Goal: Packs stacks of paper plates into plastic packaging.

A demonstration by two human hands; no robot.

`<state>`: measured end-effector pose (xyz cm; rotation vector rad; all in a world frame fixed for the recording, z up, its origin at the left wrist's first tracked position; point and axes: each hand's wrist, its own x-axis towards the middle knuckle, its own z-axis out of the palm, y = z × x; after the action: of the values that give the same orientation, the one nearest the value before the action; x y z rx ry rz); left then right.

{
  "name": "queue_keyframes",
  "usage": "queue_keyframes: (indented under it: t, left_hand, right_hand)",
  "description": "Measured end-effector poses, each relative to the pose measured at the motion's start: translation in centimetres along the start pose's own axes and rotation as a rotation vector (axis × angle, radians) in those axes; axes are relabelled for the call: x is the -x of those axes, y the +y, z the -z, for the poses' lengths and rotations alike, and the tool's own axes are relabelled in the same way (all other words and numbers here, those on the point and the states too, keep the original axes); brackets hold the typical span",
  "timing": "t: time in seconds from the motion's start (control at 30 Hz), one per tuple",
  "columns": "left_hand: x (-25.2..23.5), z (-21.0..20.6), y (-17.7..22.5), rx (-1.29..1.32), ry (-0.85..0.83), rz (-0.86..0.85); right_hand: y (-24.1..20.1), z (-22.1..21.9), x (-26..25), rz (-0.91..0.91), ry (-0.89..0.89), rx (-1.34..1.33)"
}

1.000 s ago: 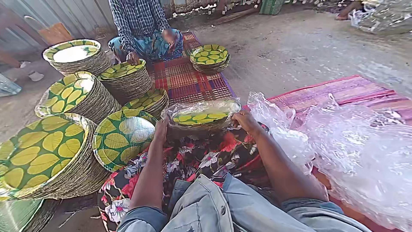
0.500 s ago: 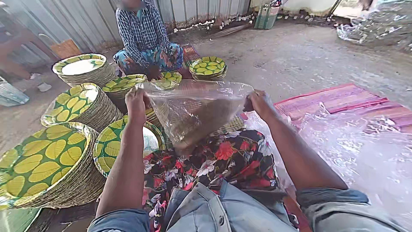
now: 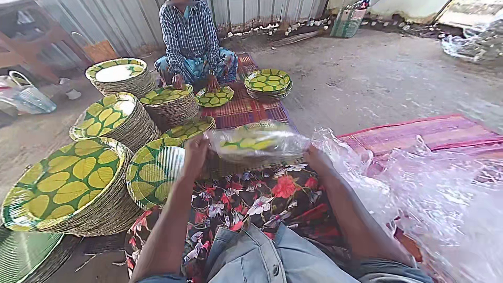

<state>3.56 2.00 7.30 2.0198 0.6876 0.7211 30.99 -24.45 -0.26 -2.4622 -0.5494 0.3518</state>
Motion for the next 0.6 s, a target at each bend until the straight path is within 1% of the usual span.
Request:
queue_keyframes:
  t: [0.03, 0.07, 0.1, 0.13, 0.17, 0.2, 0.27, 0.3, 0.33, 0.37, 0.4, 0.43, 0.5, 0.53, 0.57, 0.6]
  left_hand:
    - [1.0, -1.4, -2.4, -0.062, -0.102, 0.074]
    - [1.8, -2.9, -4.6, -0.109, -0.187, 0.145]
    - [2.7, -4.1, -6.4, -0.131, -0.236, 0.194]
    - [3.3, -5.0, -7.6, -0.122, -0.24, 0.215]
    - [3.6, -5.6, -8.0, -0.098, -0.218, 0.219]
    - [3.7, -5.9, -7.9, -0.067, -0.189, 0.212]
    - [3.6, -5.5, -7.5, -0.018, -0.12, 0.167]
    - [3.5, -5.2, -7.3, 0.0, -0.08, 0.135]
    - [3.5, -5.0, -7.3, 0.006, -0.044, 0.097]
    - [3.7, -4.9, -7.4, 0.025, -0.03, 0.086]
    - [3.9, -4.8, -7.4, 0.034, -0.029, 0.095]
    - [4.1, -4.6, -7.5, 0.027, -0.04, 0.106]
    - [4.3, -4.2, -7.5, -0.037, -0.099, 0.118]
    - [4.2, -4.0, -7.4, -0.083, -0.152, 0.113]
    - [4.1, -3.9, -7.2, -0.12, -0.211, 0.101]
    - [3.9, -4.0, -7.1, -0.147, -0.271, 0.087]
  right_hand:
    - [-0.2, -0.4, 0.5, -0.006, -0.044, 0.088]
    - [-0.9, -0.5, 1.0, 0.029, -0.055, 0.116]
    - [-1.9, -0.7, 1.6, 0.106, -0.048, 0.112]
    - [-3.3, -0.7, 2.1, 0.21, -0.062, 0.093]
    - [-4.9, -0.9, 2.7, 0.324, -0.127, 0.066]
    - [-6.4, -1.3, 3.3, 0.437, -0.246, 0.027]
    - [-9.0, -3.7, 3.8, 0.611, -0.584, -0.059]
    - [-10.1, -5.2, 4.0, 0.632, -0.717, -0.031]
    - [-11.2, -6.5, 4.1, 0.603, -0.778, 0.076]
    - [-11.9, -7.6, 4.2, 0.547, -0.751, 0.212]
    - [-12.0, -8.5, 4.2, 0.488, -0.638, 0.332]
    - [-11.8, -9.2, 4.1, 0.432, -0.483, 0.407]
    - [-11.6, -8.7, 4.1, 0.382, -0.186, 0.404]
    - [-12.0, -7.8, 4.3, 0.372, -0.079, 0.394]
    - [-12.7, -6.6, 4.7, 0.368, -0.023, 0.396]
    - [-13.6, -5.4, 5.3, 0.364, -0.002, 0.422]
